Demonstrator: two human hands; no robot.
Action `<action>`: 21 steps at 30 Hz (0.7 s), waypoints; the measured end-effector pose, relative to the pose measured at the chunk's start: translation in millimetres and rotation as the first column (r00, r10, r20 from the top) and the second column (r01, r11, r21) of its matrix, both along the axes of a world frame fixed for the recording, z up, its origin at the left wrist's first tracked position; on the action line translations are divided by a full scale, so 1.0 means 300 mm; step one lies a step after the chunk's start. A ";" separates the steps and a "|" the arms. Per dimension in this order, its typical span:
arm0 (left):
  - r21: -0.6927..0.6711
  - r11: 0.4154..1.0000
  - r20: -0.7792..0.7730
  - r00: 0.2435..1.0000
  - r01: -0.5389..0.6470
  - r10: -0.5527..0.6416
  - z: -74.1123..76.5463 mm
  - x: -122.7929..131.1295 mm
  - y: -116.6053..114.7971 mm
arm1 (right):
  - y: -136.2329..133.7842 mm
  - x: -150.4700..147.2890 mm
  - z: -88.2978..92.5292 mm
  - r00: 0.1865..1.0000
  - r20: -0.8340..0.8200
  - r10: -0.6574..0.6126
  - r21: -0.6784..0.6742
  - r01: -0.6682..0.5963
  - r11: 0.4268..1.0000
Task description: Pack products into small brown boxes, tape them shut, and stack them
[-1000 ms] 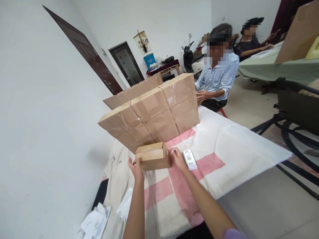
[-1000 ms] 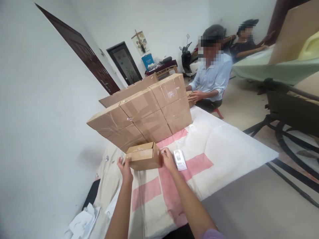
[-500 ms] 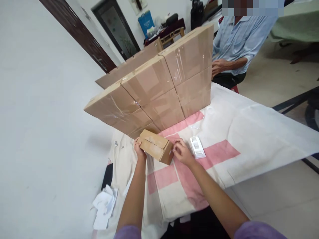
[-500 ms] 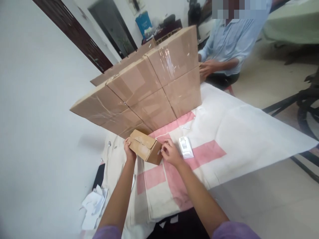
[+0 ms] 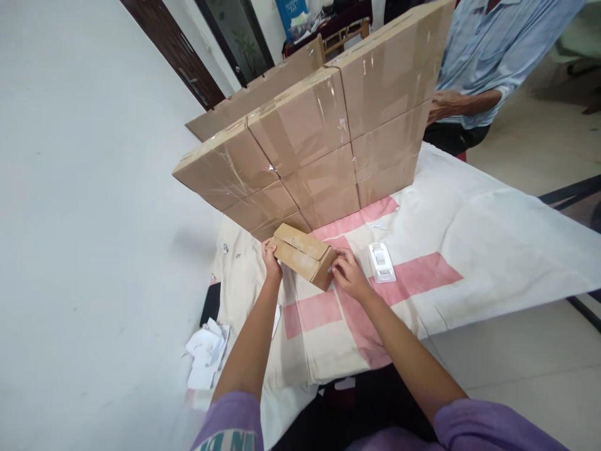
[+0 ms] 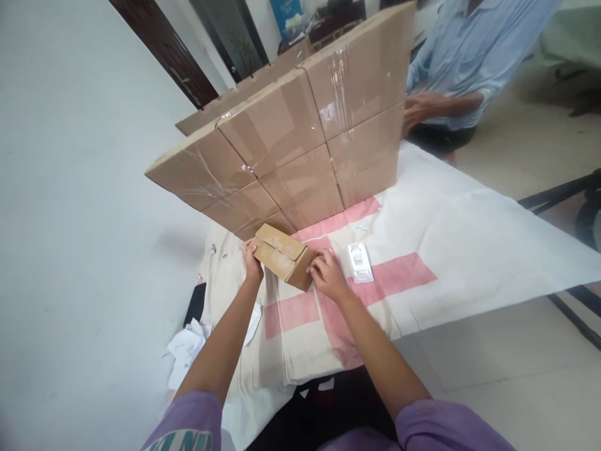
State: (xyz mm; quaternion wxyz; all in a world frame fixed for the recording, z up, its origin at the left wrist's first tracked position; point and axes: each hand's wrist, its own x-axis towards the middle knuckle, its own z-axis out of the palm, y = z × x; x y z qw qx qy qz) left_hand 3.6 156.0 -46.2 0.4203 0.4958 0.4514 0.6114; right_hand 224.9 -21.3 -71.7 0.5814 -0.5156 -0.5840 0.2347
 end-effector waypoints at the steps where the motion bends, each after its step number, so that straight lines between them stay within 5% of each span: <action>1: -0.003 1.000 0.002 1.000 0.001 -0.001 0.001 0.001 -0.002 | 0.002 -0.002 -0.004 1.000 0.002 -0.005 0.000 0.005 1.000; 13: -0.012 1.000 0.006 1.000 -0.016 0.016 0.001 0.003 0.007 | 0.040 0.008 -0.055 0.987 -0.131 -0.092 -0.066 0.084 0.994; 21: -0.014 0.999 -0.008 0.999 -0.048 0.047 -0.011 0.009 0.017 | 0.046 0.003 -0.086 0.962 -0.274 -0.004 -0.107 -0.026 0.994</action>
